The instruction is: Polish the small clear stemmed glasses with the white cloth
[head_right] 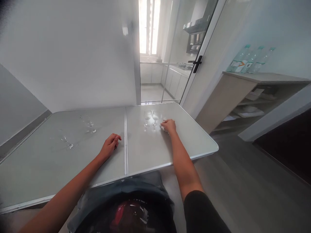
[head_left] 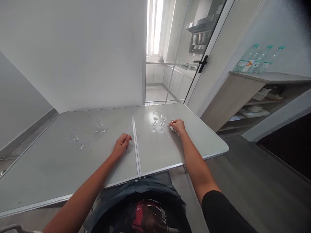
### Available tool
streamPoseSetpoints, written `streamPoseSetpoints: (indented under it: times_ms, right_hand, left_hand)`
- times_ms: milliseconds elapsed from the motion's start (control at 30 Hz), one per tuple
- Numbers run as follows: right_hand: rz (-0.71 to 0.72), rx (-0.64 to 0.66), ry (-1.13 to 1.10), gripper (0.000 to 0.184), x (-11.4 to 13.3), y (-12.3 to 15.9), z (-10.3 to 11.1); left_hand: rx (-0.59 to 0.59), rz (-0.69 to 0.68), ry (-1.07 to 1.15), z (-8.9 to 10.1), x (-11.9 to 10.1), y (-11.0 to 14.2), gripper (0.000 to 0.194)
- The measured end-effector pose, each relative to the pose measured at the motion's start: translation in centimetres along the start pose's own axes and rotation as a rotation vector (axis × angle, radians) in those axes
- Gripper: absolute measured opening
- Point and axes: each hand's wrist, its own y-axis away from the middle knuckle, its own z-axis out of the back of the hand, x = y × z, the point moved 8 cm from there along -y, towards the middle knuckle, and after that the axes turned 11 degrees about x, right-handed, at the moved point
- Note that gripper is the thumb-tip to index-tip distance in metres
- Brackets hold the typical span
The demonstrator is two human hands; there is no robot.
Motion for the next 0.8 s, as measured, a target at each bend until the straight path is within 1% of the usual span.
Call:
streamPoseSetpoints:
  times_ms: [233, 533, 700, 767, 800]
  right_hand:
    - [0.018, -0.019, 0.057, 0.025, 0.8, 0.1, -0.5]
    - [0.007, -0.049, 0.089, 0.020, 1.1, 0.2, -0.4]
    - [0.012, -0.032, 0.109, 0.020, 1.6, 0.6, -0.2]
    - [0.024, -0.012, 0.110, 0.021, 2.1, 1.1, -0.2]
    - [0.033, -0.001, 0.107, 0.021, 2.3, 1.4, -0.1]
  left_hand:
    - [0.023, -0.016, -0.066, 0.0, 0.1, -0.1, 0.038]
    - [0.069, 0.040, -0.083, -0.4, -0.2, 0.2, 0.039]
    - [0.067, 0.032, -0.099, -0.5, 0.0, -0.1, 0.038]
    - [0.046, 0.011, -0.131, -0.5, -0.4, 0.0, 0.037]
    - [0.015, -0.002, -0.153, -0.3, -0.8, 0.1, 0.036]
